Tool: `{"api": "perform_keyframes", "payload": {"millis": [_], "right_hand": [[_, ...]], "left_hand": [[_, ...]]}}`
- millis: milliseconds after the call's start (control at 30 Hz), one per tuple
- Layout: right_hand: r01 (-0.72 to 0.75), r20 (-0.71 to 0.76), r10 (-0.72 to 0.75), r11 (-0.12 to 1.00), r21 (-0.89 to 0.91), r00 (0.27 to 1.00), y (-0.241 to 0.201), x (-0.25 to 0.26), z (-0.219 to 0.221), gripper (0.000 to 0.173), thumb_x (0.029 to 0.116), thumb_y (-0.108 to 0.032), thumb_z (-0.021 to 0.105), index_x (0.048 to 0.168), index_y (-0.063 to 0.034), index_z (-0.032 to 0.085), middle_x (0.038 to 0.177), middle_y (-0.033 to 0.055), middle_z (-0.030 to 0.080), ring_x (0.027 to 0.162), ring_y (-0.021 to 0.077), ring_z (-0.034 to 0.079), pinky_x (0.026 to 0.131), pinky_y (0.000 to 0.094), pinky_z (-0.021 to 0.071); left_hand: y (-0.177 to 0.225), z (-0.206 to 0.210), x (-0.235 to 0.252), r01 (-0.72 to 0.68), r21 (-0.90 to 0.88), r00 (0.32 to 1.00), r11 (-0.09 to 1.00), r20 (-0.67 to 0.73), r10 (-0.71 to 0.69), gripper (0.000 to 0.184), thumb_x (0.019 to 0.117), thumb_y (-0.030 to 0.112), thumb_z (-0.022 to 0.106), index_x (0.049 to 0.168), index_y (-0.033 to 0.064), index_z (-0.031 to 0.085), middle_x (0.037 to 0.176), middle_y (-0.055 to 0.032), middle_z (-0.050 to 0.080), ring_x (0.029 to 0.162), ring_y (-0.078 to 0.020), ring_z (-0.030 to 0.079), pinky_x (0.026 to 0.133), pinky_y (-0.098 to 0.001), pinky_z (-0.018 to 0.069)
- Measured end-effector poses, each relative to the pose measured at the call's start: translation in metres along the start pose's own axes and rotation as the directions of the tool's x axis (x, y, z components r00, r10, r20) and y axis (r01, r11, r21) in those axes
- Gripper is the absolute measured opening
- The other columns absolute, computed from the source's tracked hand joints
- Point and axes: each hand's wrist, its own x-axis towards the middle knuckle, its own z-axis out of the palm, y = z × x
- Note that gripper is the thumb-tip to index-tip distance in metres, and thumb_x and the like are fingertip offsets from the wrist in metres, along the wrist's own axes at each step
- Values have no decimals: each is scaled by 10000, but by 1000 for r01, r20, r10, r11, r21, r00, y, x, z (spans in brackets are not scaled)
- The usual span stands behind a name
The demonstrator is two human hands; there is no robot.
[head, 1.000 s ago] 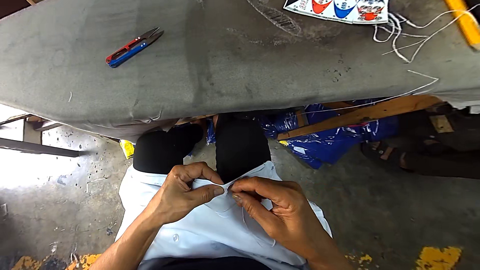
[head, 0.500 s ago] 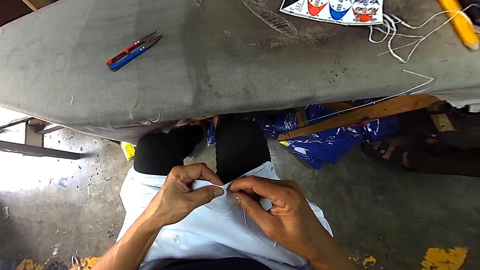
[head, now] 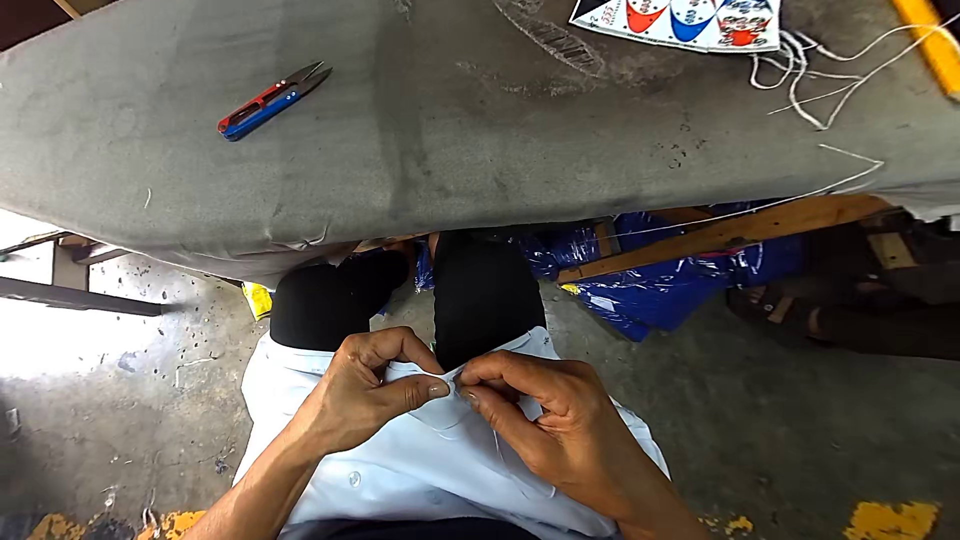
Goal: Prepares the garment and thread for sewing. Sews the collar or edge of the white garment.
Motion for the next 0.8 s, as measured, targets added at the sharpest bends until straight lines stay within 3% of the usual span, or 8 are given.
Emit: {"api": "perform_keyframes", "payload": {"millis": [267, 800], "right_hand": [[5, 6, -5, 998, 64, 1000, 1, 1, 0, 133, 1015, -149, 620, 1022, -61, 719, 848, -13, 710, 732, -4, 648, 640, 143, 540], [26, 28, -26, 1000, 3, 999, -2, 2, -2, 137, 1010, -154, 617, 1017, -64, 720, 840, -18, 706, 738, -24, 635, 650, 125, 522]], "left_hand": [[0, 0, -1, -1, -9, 1000, 1000, 6, 1, 83, 927, 76, 742, 984, 20, 719, 924, -2, 701, 849, -34, 650, 749, -197, 549], [0, 0, -1, -23, -11, 1000, 1000, 19, 23, 93, 932, 103, 750, 971, 29, 708, 905, 6, 685, 839, -28, 634, 738, -187, 529]]}}
